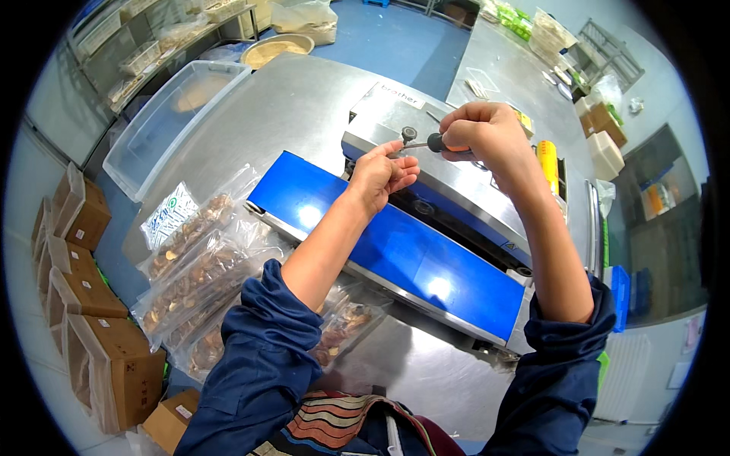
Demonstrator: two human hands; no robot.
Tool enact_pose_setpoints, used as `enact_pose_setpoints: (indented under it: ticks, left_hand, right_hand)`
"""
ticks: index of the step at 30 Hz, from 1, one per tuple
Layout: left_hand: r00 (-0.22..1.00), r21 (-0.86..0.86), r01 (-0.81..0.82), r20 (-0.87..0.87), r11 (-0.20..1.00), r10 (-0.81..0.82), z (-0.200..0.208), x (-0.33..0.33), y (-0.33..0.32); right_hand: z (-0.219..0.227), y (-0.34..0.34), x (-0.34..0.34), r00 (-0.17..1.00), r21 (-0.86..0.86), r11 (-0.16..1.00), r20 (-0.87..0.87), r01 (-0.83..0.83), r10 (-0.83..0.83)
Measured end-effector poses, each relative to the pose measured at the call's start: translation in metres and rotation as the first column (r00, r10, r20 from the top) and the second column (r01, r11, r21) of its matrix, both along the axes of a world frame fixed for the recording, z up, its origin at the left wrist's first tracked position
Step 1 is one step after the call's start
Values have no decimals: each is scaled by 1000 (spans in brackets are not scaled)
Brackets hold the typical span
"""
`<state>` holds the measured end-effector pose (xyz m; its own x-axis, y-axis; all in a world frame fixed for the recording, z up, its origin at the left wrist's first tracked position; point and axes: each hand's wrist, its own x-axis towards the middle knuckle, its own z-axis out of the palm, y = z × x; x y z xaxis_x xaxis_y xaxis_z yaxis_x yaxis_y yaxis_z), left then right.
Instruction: The person uses a screwdriver to adjust screws on a Brother packaging machine, then places vacuum-sealed bags of dried mushrooms onto the machine's conveyor belt. The person handles the bags and the machine's control panel throughout the process.
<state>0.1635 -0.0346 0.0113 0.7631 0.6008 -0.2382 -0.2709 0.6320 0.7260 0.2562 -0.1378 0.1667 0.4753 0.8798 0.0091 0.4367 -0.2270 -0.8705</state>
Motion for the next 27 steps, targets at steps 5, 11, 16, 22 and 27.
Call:
enact_pose_setpoints:
  ticks: [5, 11, 16, 22, 27]
  left_hand:
    - [999, 30, 4, -36, 1000, -3, 1, -2, 0]
    - [983, 195, -2, -180, 981, 37, 4, 2, 5]
    - [851, 876, 100, -322, 472, 416, 1, 11, 17]
    - [770, 965, 187, -260, 183, 582, -3, 20, 24]
    - [765, 961, 234, -276, 148, 582, -2, 16, 28]
  right_hand:
    - [-2, 4, 2, 1000, -12, 1000, -4, -4, 4]
    - [0, 18, 5, 998, -25, 999, 54, 21, -19]
    - [3, 33, 0, 978, -45, 999, 207, 20, -10]
    - [22, 42, -5, 987, -236, 970, 162, 51, -12]
    - [12, 36, 5, 984, -65, 990, 117, -129, 136]
